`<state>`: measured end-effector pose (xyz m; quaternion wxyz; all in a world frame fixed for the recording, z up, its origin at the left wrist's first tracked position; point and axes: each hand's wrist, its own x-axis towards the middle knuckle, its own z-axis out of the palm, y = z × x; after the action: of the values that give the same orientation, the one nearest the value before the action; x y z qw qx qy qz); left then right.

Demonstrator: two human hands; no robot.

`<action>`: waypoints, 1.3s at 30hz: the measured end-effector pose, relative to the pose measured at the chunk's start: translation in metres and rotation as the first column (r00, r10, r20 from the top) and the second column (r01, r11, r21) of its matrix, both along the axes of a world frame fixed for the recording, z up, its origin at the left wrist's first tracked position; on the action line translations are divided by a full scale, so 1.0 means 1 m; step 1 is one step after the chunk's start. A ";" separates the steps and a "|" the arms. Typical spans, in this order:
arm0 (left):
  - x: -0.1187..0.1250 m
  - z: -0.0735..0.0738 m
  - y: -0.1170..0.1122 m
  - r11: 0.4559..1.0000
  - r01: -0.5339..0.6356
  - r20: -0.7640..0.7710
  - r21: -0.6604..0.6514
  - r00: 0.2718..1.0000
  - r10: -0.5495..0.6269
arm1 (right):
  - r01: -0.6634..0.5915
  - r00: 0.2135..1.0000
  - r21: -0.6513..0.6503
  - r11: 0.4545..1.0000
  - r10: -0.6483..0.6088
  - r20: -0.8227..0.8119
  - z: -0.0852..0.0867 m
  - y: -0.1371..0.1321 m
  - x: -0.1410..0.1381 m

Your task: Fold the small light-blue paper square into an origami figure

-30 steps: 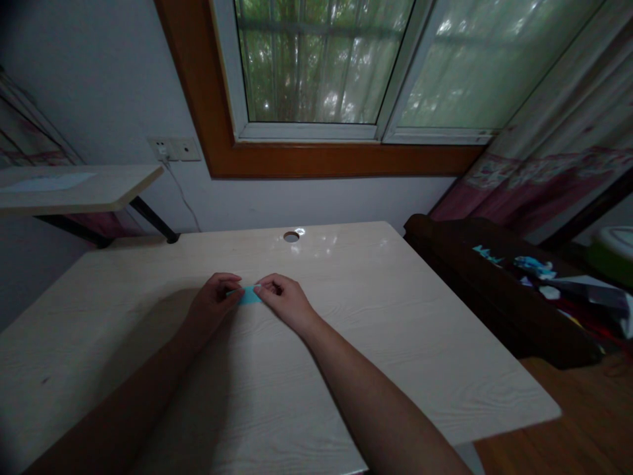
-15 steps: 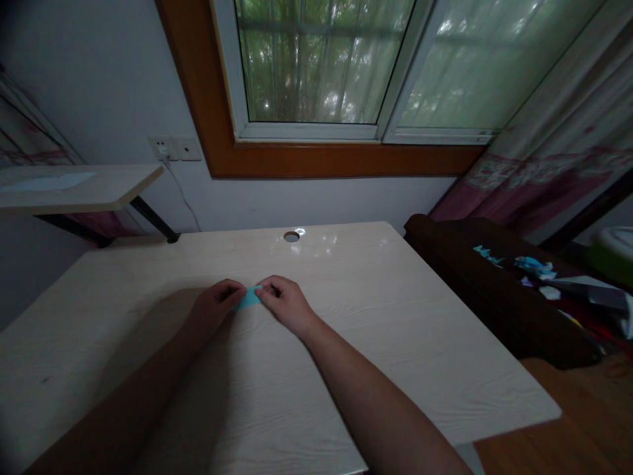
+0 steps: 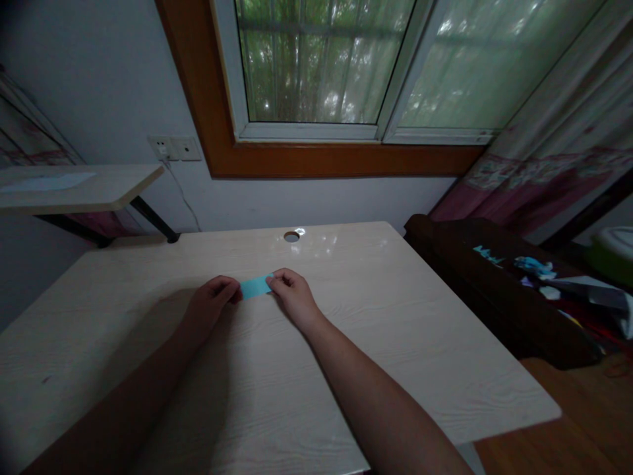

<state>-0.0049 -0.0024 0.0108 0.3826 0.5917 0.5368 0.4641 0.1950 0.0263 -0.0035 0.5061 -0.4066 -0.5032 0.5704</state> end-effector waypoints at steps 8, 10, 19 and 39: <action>0.001 -0.012 0.000 0.950 0.027 -0.080 0.311 0.997 -0.002 | -0.033 0.989 -0.100 0.994 0.017 -0.150 0.003 0.002 0.000; 0.003 -0.013 -0.001 0.915 0.115 -0.190 0.387 0.981 -0.043 | -0.062 0.988 -0.104 0.993 0.047 -0.145 0.002 0.002 0.001; 0.002 -0.005 -0.005 0.893 0.169 -0.258 0.417 0.964 -0.062 | -0.197 0.980 -0.096 0.976 0.195 -0.034 0.009 -0.003 0.002; 0.004 -0.012 -0.005 0.990 0.139 0.113 -0.011 0.984 -0.136 | -0.206 0.929 0.158 0.966 0.142 0.342 0.008 -0.011 0.000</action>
<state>-0.0013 -0.0074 -0.0008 0.4489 0.5966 0.4766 0.4642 0.1946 0.0156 0.0041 0.3994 -0.3989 -0.6668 0.4865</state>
